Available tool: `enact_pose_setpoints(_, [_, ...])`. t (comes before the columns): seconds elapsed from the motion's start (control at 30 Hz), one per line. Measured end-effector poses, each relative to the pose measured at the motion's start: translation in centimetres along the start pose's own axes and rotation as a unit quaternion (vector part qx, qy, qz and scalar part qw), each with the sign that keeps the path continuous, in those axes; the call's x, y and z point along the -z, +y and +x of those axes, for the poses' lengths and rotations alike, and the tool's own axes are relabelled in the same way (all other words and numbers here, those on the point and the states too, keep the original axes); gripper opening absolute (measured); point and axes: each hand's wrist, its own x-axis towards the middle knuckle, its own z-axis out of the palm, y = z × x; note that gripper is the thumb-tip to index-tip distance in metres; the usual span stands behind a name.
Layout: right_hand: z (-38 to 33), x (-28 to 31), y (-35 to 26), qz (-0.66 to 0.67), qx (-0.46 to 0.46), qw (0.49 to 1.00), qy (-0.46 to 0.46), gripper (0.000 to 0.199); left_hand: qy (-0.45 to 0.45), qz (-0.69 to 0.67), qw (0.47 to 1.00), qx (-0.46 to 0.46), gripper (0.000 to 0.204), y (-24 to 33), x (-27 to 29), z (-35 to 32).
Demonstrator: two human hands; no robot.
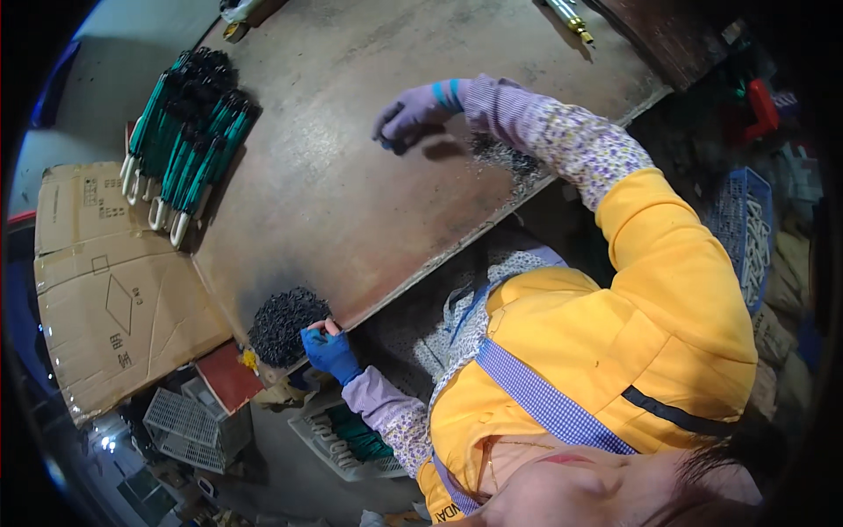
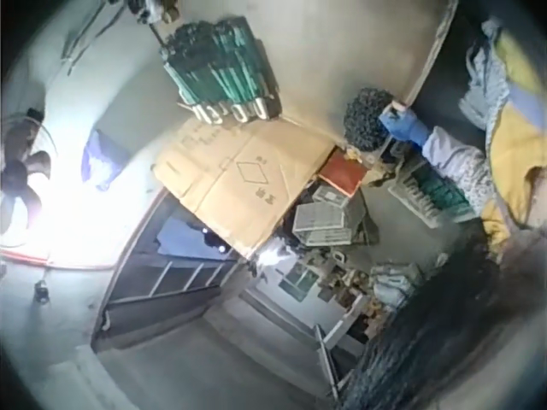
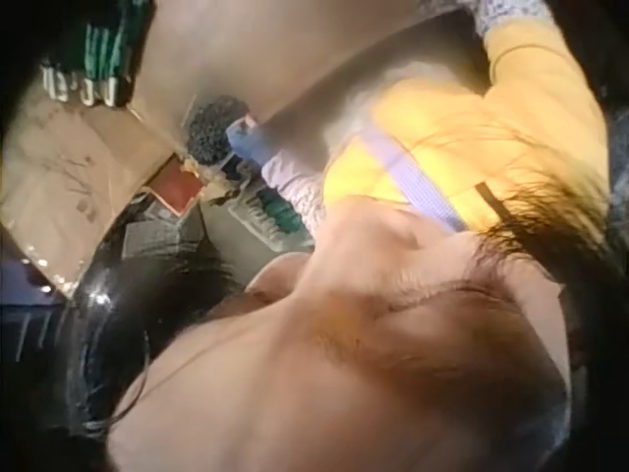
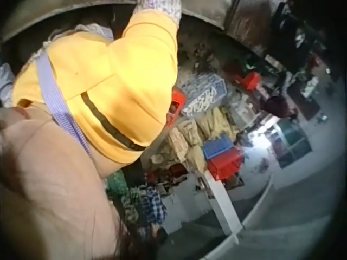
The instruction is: The recorder is organizing garden shears and arranging them on cardboard sheets for packaging or assembly.
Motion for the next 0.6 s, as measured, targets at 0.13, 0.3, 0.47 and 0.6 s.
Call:
enact_pose_setpoints(0.13, [-9.1,2.0,0.2,-0.078,-0.168,0.975,-0.12,0.027,0.017,-0.005,1.0,-0.021,0.014,-0.2,-0.2,0.6])
enact_pose_setpoints(0.3, [-11.4,2.8,1.2,-0.074,-0.114,0.979,-0.155,0.026,-0.003,0.042,0.999,-0.003,0.015,-0.6,1.0,-0.5])
enact_pose_setpoints(0.47, [-4.6,-3.7,1.2,-0.007,0.06,0.991,-0.116,0.03,-0.005,0.019,1.0,0.011,0.015,0.0,-0.3,0.4])
enact_pose_setpoints(0.6, [-4.4,-5.1,3.0,-0.065,-0.02,0.991,-0.115,0.031,-0.016,0.013,1.0,0.014,0.016,0.0,-1.3,0.5])
